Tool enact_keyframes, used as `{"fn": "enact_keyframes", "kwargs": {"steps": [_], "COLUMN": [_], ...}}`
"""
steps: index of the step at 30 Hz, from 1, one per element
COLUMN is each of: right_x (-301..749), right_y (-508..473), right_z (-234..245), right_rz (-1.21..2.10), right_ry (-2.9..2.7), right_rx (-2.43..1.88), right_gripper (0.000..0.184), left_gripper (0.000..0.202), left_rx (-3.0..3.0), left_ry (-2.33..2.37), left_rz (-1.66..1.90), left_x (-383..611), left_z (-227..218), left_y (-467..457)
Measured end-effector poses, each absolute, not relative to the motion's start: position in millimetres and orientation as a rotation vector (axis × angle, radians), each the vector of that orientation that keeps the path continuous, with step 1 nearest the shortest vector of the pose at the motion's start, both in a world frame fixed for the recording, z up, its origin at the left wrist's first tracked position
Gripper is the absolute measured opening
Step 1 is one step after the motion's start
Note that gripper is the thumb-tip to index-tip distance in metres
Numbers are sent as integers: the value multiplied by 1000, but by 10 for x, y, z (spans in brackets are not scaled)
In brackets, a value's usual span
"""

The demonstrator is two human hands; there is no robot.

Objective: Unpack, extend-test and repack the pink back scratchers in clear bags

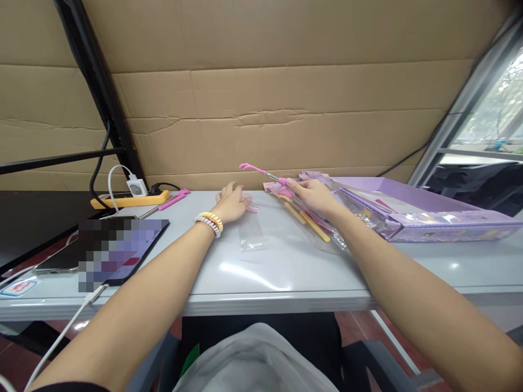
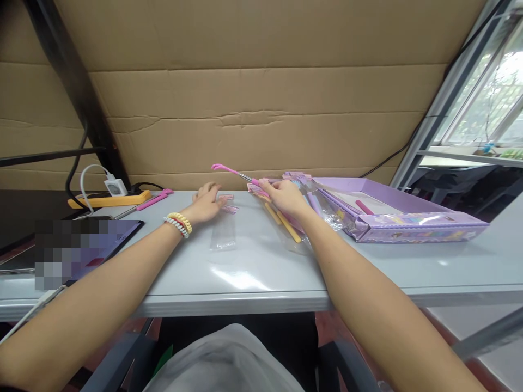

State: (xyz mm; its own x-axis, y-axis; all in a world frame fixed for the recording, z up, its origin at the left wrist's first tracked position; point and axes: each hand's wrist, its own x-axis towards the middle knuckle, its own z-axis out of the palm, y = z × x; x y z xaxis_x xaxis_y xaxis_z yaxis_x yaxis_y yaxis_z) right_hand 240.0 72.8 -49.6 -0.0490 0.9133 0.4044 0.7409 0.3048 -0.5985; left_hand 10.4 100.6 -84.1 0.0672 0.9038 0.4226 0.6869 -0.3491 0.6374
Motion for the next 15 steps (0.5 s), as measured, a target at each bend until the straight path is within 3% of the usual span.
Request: {"fn": "enact_keyframes", "kwargs": {"steps": [6,11,15], "right_x": [2391,2401,2405], "right_y": [714,737,748], "right_z": [-496,-516,-528], "right_rz": [310,286,295], "right_ry": [-1822,-1836,-1843], "right_rx": [-1504,-1495,-1486], "right_gripper": [60,59,59], "left_gripper": [13,26,53], "left_rx": [2045,1977,2128], "left_ry": [1718,1613,1683], "left_rz": [1158,1127,677], "left_x": [-7,-67,-42], "left_z": [-824,-905,-897], "left_y": [1036,1104,1052]}}
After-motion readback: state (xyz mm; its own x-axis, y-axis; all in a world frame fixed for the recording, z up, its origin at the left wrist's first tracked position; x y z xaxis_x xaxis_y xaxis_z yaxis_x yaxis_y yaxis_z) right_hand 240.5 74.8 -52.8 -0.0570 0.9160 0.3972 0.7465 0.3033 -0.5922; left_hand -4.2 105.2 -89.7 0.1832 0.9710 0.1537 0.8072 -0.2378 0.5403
